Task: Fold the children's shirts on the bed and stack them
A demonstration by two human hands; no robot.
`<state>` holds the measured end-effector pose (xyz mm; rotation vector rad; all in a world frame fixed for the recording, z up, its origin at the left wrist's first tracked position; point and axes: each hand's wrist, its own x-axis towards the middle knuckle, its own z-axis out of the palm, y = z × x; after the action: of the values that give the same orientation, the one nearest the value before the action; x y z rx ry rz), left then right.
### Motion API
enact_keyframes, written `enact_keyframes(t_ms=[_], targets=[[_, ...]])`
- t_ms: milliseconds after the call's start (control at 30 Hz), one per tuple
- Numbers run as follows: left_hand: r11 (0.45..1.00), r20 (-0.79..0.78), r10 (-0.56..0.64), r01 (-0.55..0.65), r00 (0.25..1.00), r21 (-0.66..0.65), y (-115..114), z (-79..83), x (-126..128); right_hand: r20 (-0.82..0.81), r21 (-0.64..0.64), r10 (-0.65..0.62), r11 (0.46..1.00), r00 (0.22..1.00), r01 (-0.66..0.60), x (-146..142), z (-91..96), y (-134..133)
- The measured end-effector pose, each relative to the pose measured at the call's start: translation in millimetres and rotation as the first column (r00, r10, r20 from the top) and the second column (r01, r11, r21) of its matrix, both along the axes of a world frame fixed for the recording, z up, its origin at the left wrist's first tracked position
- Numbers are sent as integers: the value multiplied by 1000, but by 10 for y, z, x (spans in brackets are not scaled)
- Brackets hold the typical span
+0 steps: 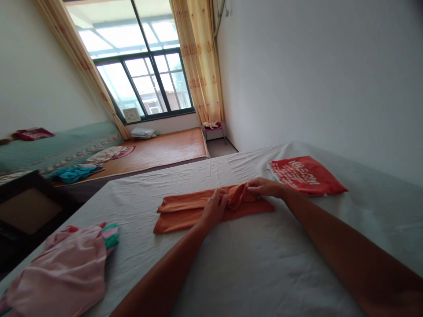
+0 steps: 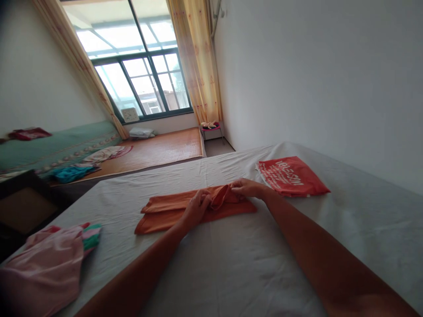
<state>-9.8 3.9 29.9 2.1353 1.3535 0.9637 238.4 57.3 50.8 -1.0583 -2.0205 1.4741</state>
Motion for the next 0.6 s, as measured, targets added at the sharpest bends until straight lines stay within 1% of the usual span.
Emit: enact_keyframes(t_ms=[67,100,167,233,267,333,400,467,500,600], targets=[[998,80,-39,43,996,-41,18,-16,-13,36,-13,-107,994,994,108,-58,-58,19],[996,77,-74,77,994,-34,10,-18,-21,52,-8,-147,989,988,148,-78,-79,26],[989,-1,-148,148,989,12,-30,-13,-33,72,7,-185,983,980,185,-100,-103,33],[983,-110,-162,170,981,65,-72,-6,-35,59,19,-181,984,982,180,-103,-102,30],[985,-159,-135,150,978,82,-85,-4,-29,40,24,-177,984,983,176,-103,-92,26],[992,-234,-36,63,971,109,-92,-5,-5,-13,28,-197,980,980,197,-106,-62,19],[990,-284,60,-21,957,140,-77,-6,26,-64,21,-265,963,962,267,-119,-26,18],[982,-307,131,-81,943,169,-53,0,49,-98,8,-326,945,940,328,-138,2,24],[979,-313,153,-101,937,177,-39,7,54,-108,4,-336,941,936,339,-146,10,28],[973,-282,198,-154,939,170,3,35,40,-125,19,-317,947,940,321,-148,16,32]])
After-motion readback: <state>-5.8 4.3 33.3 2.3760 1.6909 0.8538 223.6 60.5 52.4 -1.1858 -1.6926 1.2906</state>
